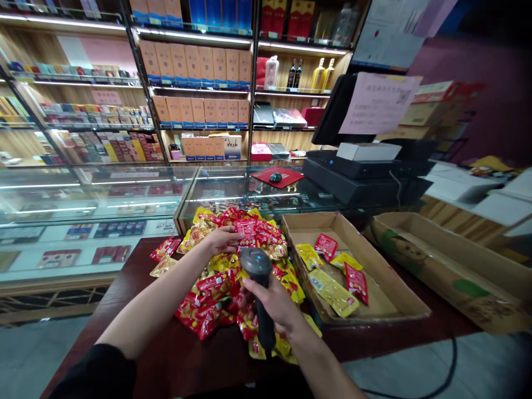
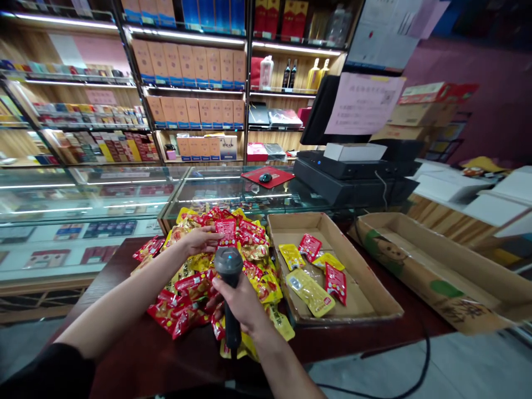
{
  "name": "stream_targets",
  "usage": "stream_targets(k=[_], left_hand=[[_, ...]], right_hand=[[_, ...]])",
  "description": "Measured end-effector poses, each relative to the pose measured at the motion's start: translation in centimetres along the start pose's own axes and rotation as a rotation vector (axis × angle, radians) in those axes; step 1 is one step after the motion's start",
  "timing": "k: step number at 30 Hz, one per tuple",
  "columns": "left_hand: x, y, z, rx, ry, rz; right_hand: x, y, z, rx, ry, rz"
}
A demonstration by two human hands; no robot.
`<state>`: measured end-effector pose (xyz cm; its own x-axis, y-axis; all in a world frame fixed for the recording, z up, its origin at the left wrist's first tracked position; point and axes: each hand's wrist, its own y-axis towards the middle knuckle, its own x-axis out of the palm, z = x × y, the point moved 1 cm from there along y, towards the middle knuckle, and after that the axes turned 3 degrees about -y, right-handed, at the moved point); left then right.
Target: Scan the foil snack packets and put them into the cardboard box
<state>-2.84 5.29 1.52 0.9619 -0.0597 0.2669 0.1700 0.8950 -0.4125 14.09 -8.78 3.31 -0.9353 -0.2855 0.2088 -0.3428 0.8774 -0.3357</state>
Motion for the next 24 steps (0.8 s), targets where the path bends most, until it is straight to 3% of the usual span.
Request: stream_targets(k=[7, 24], left_hand=[[-0.2, 0.1, -0.2, -0.005, -0.031, 0.001], [-0.6, 0.6, -0.3, 0.003, -0.015, -0.013]], right_hand=[[-0.3, -0.1, 1.2, -0.047, -0.008, 0.009], [-0.6, -0.9, 0.0, -0.091, 0.057, -0.005]])
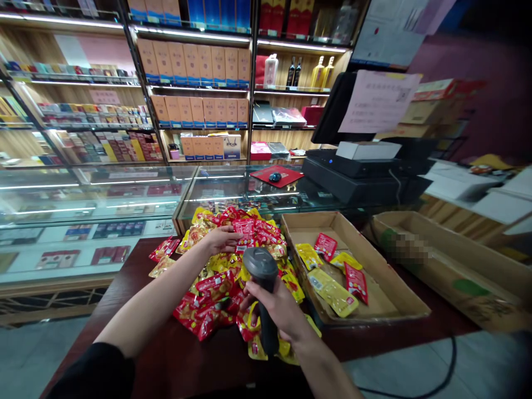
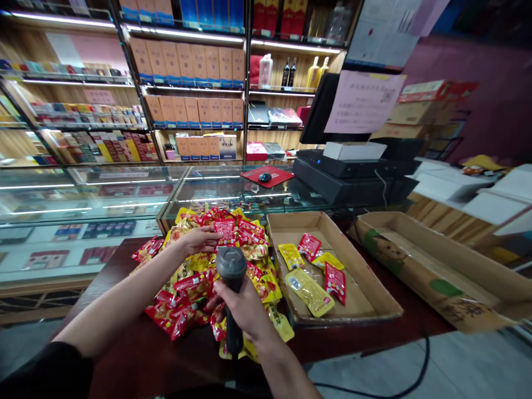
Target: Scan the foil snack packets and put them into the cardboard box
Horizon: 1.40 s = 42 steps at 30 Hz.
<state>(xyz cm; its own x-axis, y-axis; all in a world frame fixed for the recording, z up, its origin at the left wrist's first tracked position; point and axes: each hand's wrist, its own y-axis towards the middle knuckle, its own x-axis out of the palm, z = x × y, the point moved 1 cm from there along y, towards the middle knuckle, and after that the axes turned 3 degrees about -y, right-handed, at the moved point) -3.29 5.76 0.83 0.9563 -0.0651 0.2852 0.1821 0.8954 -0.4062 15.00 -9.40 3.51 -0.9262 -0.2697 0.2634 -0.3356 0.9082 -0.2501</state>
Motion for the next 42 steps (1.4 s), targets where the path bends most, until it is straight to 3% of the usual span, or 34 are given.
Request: stream_targets(k=[4, 6, 13, 17, 21, 29, 32, 34, 37, 42], left_hand=[[0.3, -0.7, 0.1, -0.002, 0.006, -0.003], [0.5, -1.1, 0.1, -0.010, 0.006, -0.005], [1.6, -1.8, 0.5, 0.026, 0.059, 0.048], [3.3, -0.7, 1.3, 0.056, 0.095, 0.004], [6.9, 1.5, 2.1, 0.065, 0.088, -0.007], [17.4, 5.9, 2.6, 0.082, 0.131, -0.135], [19.8, 6.9, 2.7, 0.084, 0.160, -0.168], [20.2, 7.3, 2.8, 0.093, 0.184, -0.130], [19.5, 7.3, 2.7, 0.102, 0.191, -0.085], [15.4, 5.1, 3.1, 0.098, 0.191, -0.096]], right_hand=[[-1.5, 2.7, -1.2, -0.223, 0.021, 0.214], [-2.1, 4.4, -2.1, -0.229, 0.004, 0.293], [-2.2, 7.8, -4.9, -0.110, -0.091, 0.177], [-3.9, 8.3, -6.5, -0.069, -0.097, 0.232], [-7.1, 8.1, -8.3, -0.051, -0.074, 0.325], [-14.8, 6.8, -11.2, -0.045, 0.010, 0.458], [-17.2, 6.8, -12.0, -0.091, 0.039, 0.517], [-18.2, 6.9, -12.1, -0.115, 0.054, 0.537], [-18.4, 7.3, -11.9, -0.124, 0.057, 0.539], [-15.3, 7.6, -10.5, -0.082, 0.037, 0.450]])
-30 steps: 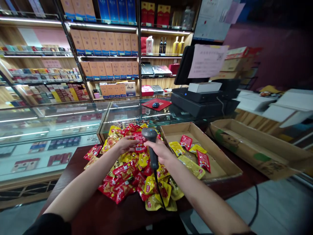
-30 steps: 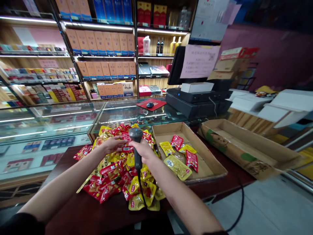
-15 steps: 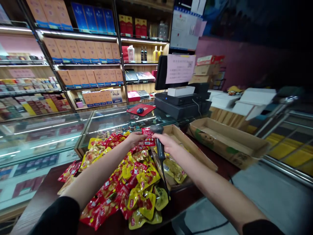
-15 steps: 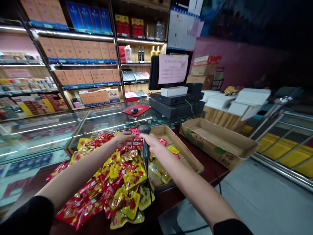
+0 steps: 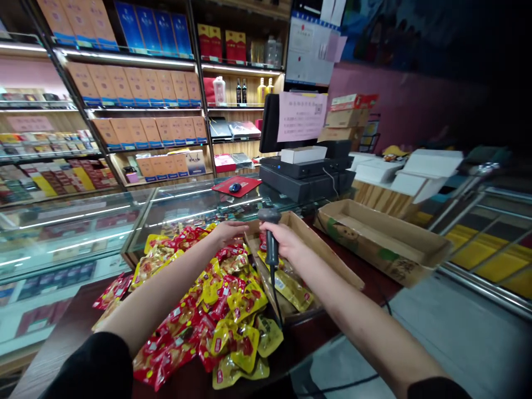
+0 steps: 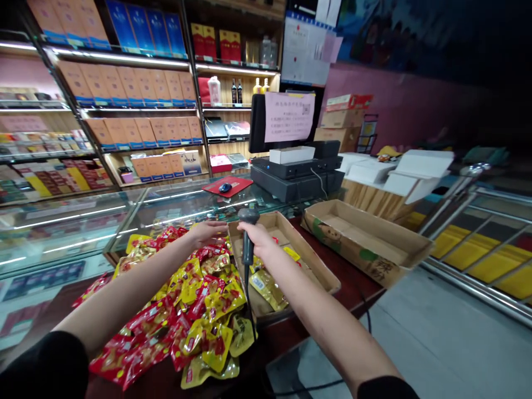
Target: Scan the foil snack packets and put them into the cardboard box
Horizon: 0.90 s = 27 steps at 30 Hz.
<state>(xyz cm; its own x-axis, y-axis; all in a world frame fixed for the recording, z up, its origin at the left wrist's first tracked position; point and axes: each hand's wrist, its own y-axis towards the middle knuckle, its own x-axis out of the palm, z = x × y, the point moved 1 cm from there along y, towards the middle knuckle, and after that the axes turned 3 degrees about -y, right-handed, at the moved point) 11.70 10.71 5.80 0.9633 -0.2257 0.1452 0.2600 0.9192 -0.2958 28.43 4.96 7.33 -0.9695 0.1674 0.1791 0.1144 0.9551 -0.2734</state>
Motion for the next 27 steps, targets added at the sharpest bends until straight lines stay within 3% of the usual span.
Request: stream_targets(k=[4, 9, 13, 21, 27], left_hand=[[-4.8, -3.1, 0.3, 0.001, -0.005, 0.006], [-11.0, -6.5, -0.2, 0.011, -0.020, 0.044], [-14.2, -9.3, -1.0, 0.037, -0.012, 0.078], [-16.3, -14.2, -3.9, 0.175, 0.198, 0.253], [-16.4, -14.7, -7.6, 0.263, 0.384, 0.458]], right_hand=[[3.7, -1.5, 1.4, 0.042, 0.002, -0.133], [8.4, -3.0, 3.0, 0.075, -0.020, -0.212], [11.6, -3.8, 4.7, 0.112, -0.014, -0.323], [14.9, -5.6, 8.0, 0.185, 0.031, -0.361], [15.6, -5.6, 10.1, 0.202, 0.031, -0.319]])
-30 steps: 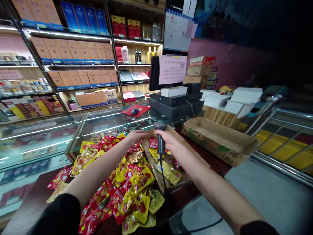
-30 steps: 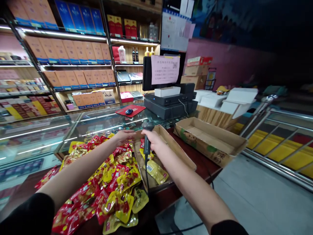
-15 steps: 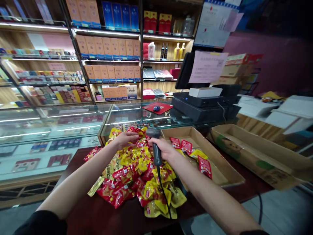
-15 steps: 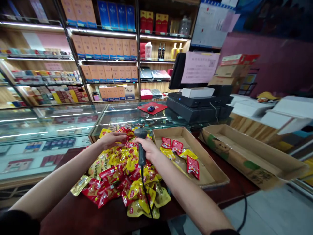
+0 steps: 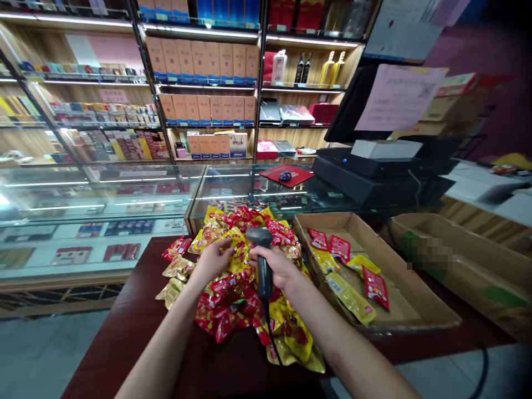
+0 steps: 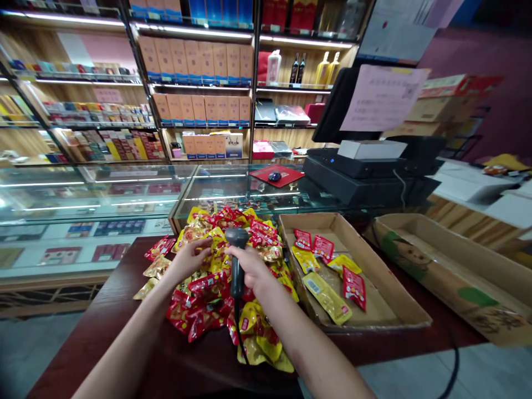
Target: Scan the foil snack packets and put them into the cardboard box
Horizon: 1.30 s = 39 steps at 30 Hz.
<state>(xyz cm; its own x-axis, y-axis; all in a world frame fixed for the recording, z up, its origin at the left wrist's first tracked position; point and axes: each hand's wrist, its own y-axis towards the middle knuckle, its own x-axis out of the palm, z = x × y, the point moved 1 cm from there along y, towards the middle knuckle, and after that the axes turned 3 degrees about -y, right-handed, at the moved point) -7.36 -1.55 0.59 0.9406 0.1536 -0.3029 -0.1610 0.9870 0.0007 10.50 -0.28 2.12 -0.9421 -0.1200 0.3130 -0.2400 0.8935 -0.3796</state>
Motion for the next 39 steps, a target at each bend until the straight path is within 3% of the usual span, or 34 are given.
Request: stream_targets(k=[5, 17, 19, 24, 29, 34, 39], left_hand=[[1.0, -0.3, -0.4, 0.071, 0.119, 0.141], [1.6, -0.5, -0.3, 0.046, 0.198, 0.205], [1.4, -1.2, 0.4, 0.117, 0.197, 0.197], [1.6, -3.5, 2.1, 0.441, 0.168, 0.183], [3.1, -4.2, 2.0, 0.634, 0.078, 0.146], [4.0, -4.0, 1.7, 0.551, -0.147, 0.104], [4.6, -3.2, 2.2, 0.200, -0.567, 0.061]], right_hand=[[-0.3, 0.7, 1.4, 0.014, -0.013, 0.026], [-0.2, 1.2, 2.3, 0.080, 0.132, 0.051], [-0.2, 0.8, 2.0, 0.035, 0.203, 0.037], [-0.8, -0.3, 0.7, -0.075, 0.438, 0.038], [-2.0, -0.6, 0.0, -0.006, 0.366, 0.110], [-2.9, -0.7, 0.0, -0.033, 0.345, 0.096], [-3.5, -1.0, 0.1, -0.135, 0.276, 0.071]])
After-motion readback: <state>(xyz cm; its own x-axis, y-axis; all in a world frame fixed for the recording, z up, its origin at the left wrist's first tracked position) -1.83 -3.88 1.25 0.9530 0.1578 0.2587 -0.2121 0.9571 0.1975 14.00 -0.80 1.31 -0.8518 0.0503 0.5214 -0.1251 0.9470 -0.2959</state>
